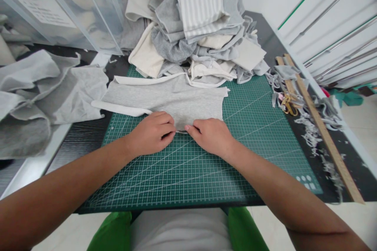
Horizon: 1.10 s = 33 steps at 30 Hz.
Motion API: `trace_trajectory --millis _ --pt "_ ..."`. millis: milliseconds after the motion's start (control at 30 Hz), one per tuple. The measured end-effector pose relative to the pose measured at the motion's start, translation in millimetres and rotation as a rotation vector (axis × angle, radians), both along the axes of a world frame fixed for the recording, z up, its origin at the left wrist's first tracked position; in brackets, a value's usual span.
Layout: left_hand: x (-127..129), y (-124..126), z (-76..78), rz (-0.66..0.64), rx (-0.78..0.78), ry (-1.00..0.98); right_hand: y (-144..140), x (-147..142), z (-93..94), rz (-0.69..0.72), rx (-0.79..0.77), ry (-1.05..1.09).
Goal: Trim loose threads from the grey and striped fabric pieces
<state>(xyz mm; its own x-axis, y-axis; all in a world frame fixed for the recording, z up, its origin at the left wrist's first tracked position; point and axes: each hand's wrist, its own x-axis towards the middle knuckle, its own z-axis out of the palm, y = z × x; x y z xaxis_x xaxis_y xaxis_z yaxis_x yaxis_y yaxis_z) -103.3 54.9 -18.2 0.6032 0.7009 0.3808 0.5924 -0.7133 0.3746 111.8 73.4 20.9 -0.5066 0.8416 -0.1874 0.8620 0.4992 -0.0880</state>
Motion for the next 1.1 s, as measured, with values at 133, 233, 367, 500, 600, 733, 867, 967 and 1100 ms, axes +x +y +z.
trace_trajectory --millis 133,233,367,500,600,733,867,967,1100 --pt "0 0 0.0 0.01 0.004 0.002 0 -1 0.3 -0.015 -0.012 -0.014" --pt "0 0 0.2 0.013 0.008 -0.004 -1 -3 -0.3 -0.02 -0.011 -0.028" --pt "1 -1 1.3 0.024 0.025 -0.011 -3 -6 -0.1 -0.01 0.006 -0.037" --pt "2 -1 2.5 0.05 0.031 -0.005 -2 -9 1.3 -0.003 -0.009 -0.052" --pt "2 -1 2.8 0.055 0.032 0.0 -1 -11 1.8 -0.005 -0.015 -0.06" --pt "2 -1 2.7 0.057 0.034 -0.003 0 -11 0.6 -0.011 -0.014 -0.063" --pt "2 -1 2.3 0.056 0.024 0.005 2 -11 -1.5 -0.02 -0.025 -0.069" --pt "1 -1 2.1 0.052 0.013 0.001 2 -11 -2.6 -0.018 -0.009 -0.068" --pt "2 -1 2.0 0.054 0.012 -0.001 -1 -8 -2.6 0.0 0.036 -0.034"
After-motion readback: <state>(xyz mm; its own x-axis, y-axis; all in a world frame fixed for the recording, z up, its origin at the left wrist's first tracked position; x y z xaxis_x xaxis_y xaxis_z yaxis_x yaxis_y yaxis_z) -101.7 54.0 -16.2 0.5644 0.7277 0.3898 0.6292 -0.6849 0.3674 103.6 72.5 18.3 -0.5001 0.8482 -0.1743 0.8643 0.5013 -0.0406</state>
